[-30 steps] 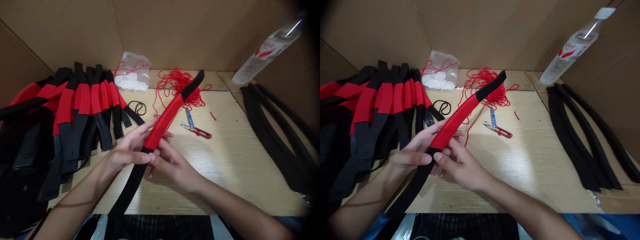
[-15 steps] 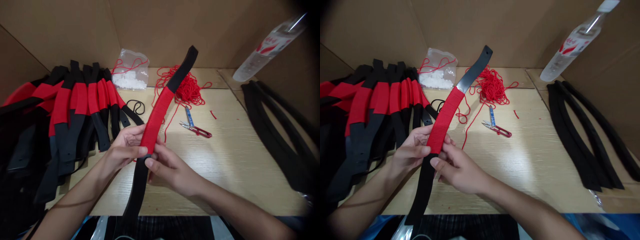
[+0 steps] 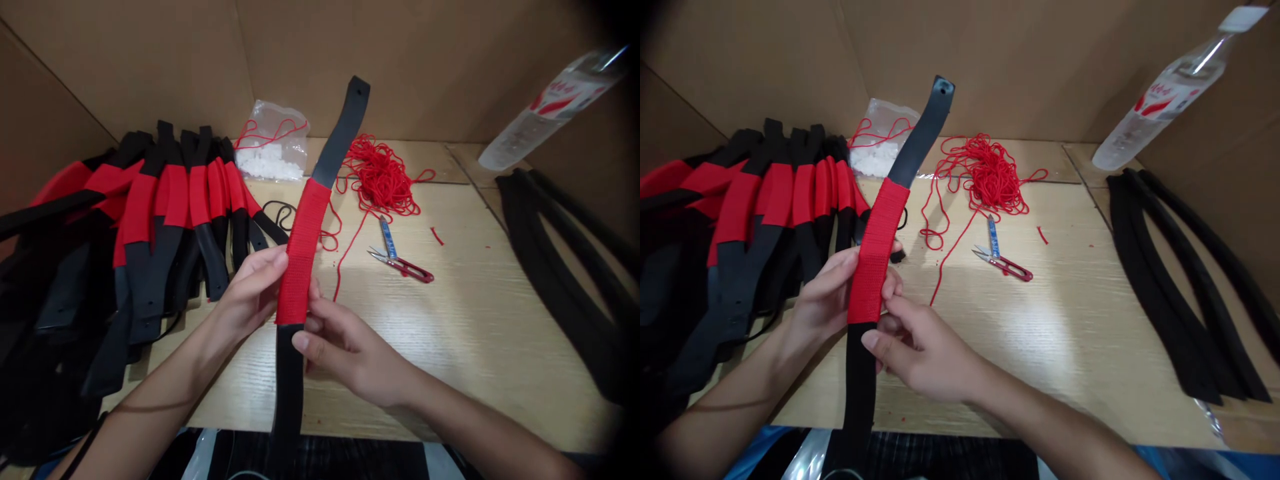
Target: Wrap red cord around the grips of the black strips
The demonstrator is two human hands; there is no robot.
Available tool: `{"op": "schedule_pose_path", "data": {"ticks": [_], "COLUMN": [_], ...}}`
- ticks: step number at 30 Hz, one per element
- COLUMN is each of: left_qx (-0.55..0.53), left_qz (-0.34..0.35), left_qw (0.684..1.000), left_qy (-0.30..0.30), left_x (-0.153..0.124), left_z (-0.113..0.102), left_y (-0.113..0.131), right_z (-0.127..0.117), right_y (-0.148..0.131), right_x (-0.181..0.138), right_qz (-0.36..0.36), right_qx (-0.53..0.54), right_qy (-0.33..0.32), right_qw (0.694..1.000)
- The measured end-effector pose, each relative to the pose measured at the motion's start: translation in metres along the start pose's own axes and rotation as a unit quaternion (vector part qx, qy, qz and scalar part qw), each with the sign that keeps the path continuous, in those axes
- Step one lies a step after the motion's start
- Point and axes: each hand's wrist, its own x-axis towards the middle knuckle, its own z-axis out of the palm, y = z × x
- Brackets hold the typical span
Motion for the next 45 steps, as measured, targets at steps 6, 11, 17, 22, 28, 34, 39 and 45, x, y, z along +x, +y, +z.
{"op": "schedule_pose_path", "data": {"ticks": [6,11,17,22,28,34,39,45], "left_qx": [0.008,-0.019,-0.009,-0.004,-0.021,-0.006,0.052,0.121], "left_qz": [-0.013,-0.037,-0.023,-0.015,-0.005,0.047,0.126,0.137], "left_qw": [1.0,0.999,1.0,1.0,0.999,0.992,0.976,0.969], "left_qy": [0.01,0.007,-0.015,-0.025,0.028,0.118,0.169,0.167], "left_x": [0.0,-0.001,-0.002,-0.004,-0.003,0.004,0.009,0.008], "left_z": [0.0,-0.002,-0.004,-0.004,-0.002,-0.004,-0.004,-0.001], "left_y": [-0.001,0.0,0.001,0.003,0.005,0.004,0.003,0.0], "right_z": [0.003,0.001,0.0,0.0,-0.001,-0.007,-0.007,-0.002], "right_y": [0.003,0.001,0.002,0.004,0.005,0.001,0.005,0.012], "right_x": [0.001,0.001,0.001,0.0,0.002,0.008,0.012,0.015], "right_qz": [0.019,0.01,0.021,0.034,0.026,0.021,0.059,0.06], "right_qx": [-0.056,-0.11,-0.123,-0.117,-0.036,0.047,0.165,0.124], "right_qy": [-0.001,-0.006,-0.015,-0.012,-0.006,0.016,0.019,0.056], "right_qw": [0.998,0.994,0.992,0.993,0.999,0.999,0.984,0.989]}}
